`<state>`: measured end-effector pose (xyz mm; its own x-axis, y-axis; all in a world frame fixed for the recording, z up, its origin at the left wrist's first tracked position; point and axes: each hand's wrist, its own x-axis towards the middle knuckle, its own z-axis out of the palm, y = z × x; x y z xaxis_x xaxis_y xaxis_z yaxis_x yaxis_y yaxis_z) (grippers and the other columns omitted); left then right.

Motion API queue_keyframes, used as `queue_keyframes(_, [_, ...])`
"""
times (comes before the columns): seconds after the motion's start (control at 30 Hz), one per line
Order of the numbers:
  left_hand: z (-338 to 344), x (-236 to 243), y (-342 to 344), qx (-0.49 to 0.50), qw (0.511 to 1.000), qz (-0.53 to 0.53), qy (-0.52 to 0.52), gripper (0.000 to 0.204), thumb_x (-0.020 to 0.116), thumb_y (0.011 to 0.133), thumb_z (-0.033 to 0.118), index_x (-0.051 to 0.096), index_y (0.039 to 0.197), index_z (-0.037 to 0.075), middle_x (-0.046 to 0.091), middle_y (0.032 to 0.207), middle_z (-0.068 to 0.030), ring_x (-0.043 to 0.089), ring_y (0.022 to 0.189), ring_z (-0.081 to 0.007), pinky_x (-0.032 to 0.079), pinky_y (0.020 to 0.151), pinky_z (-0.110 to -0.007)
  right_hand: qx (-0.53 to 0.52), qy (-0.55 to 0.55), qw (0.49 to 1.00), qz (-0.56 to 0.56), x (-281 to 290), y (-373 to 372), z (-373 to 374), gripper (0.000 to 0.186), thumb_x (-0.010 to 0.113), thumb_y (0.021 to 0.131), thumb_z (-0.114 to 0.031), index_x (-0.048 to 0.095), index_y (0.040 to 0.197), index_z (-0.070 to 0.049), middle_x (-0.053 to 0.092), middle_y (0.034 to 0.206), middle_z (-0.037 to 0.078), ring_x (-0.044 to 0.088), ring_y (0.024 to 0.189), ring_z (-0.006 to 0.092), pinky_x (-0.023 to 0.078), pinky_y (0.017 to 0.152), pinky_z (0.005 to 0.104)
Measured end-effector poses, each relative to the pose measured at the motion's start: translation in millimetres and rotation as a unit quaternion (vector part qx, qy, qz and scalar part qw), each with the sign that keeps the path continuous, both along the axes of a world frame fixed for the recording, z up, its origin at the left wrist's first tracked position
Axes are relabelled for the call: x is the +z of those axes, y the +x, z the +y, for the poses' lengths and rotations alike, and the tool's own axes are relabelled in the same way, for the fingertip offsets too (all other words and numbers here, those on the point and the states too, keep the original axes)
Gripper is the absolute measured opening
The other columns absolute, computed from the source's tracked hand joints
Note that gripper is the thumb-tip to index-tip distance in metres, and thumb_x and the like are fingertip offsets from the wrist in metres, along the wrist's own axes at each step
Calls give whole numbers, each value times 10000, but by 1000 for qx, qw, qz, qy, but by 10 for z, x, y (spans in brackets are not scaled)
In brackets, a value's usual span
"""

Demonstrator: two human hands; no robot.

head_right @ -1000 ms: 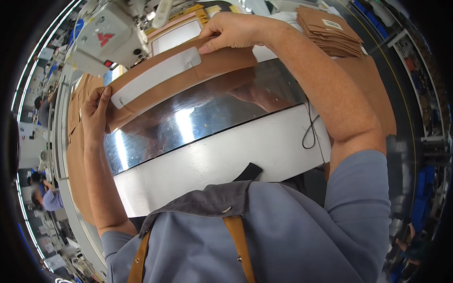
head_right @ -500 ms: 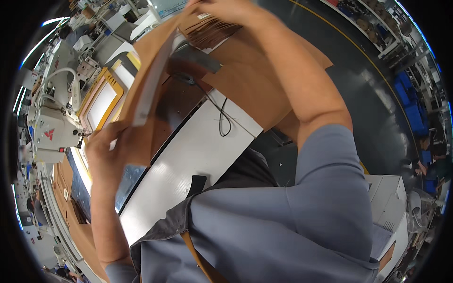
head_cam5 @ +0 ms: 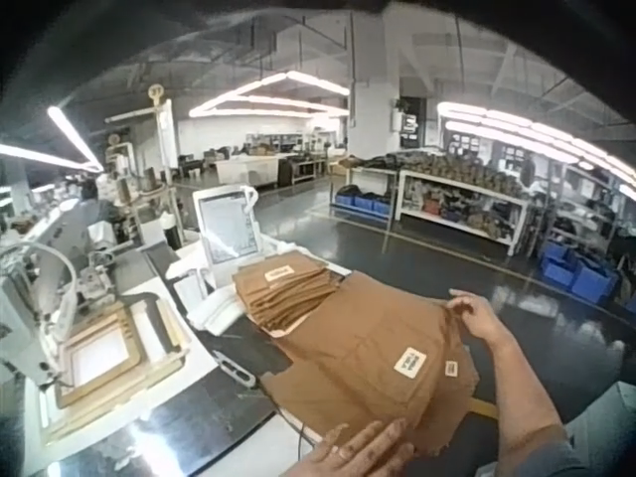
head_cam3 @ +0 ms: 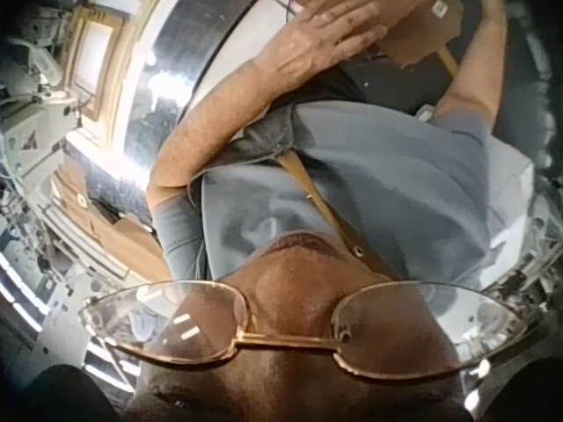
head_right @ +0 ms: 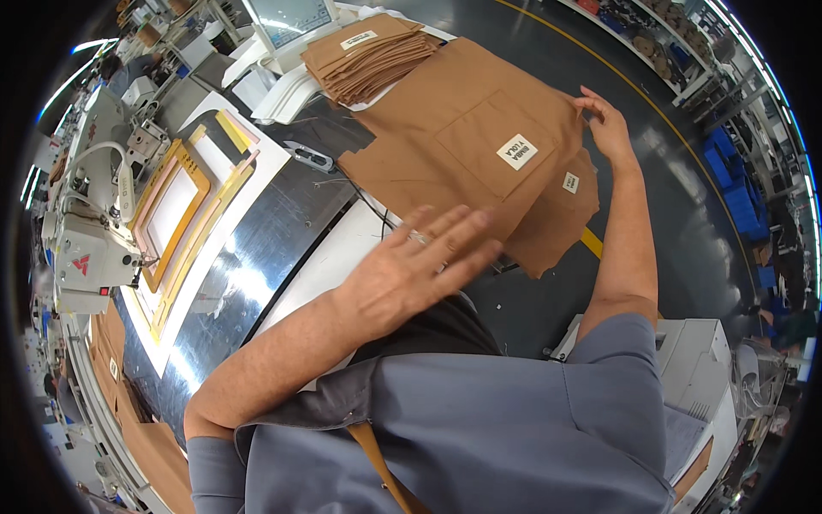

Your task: Using an industrial sewing machine to attach pockets and labels to leather bags.

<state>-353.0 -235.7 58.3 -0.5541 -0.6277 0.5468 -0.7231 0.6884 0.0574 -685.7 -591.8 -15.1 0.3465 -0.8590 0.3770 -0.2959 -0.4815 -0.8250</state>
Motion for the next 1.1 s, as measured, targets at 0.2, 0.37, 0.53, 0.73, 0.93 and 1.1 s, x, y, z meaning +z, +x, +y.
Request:
queue_keyframes(0.2, [626,-97,755,178,964,105,165,381,858,746,133,725,1095,58,678,1322,-117,646,1189,-319,500,1038,-440,-140,-181,962,150,262,651,119,297,572,909,-41,780,1104,-125,718,1280,49,679,1156,208,518,957,305])
queue_keyframes(0.37, [1369,-214,1283,340,910,109,208,439,834,788,166,692,1190,62,620,1421,-139,618,1234,-350,485,1040,-445,60,-98,982,151,714,2212,865,220,676,970,-234,758,1134,-113,753,1092,85,715,960,217,557,876,332])
queue_keyframes(0.53, [1890,-451,1505,483,847,19,221,759,689,904,474,509,1481,15,467,1574,-208,393,1495,-383,252,1213,-543,262,-119,943,166,536,3370,1282,206,694,926,-202,738,1073,-64,706,1056,103,691,968,271,553,847,384])
queue_keyframes(0.73, [1919,-480,1368,503,843,3,187,743,761,845,404,536,1458,48,511,1539,-183,454,1453,-361,300,1192,-537,256,-229,923,174,316,4202,1229,236,704,902,-211,751,1078,-61,712,1068,130,680,1022,349,535,888,444])
queue_keyframes(0.93, [1864,-533,1349,516,838,7,176,707,696,885,479,576,1409,19,550,1502,-192,470,1446,-357,315,1182,-516,236,-299,889,254,260,4590,852,210,714,900,-239,747,1030,-78,711,1044,136,679,1040,353,540,898,452])
queue_keyframes(1.1, [1871,-553,1354,524,835,1,166,663,701,884,465,596,1390,50,574,1486,-165,497,1433,-325,346,1158,-506,205,-314,891,258,307,4798,712,218,721,910,-281,748,992,-80,728,1057,135,682,1055,335,541,898,453])
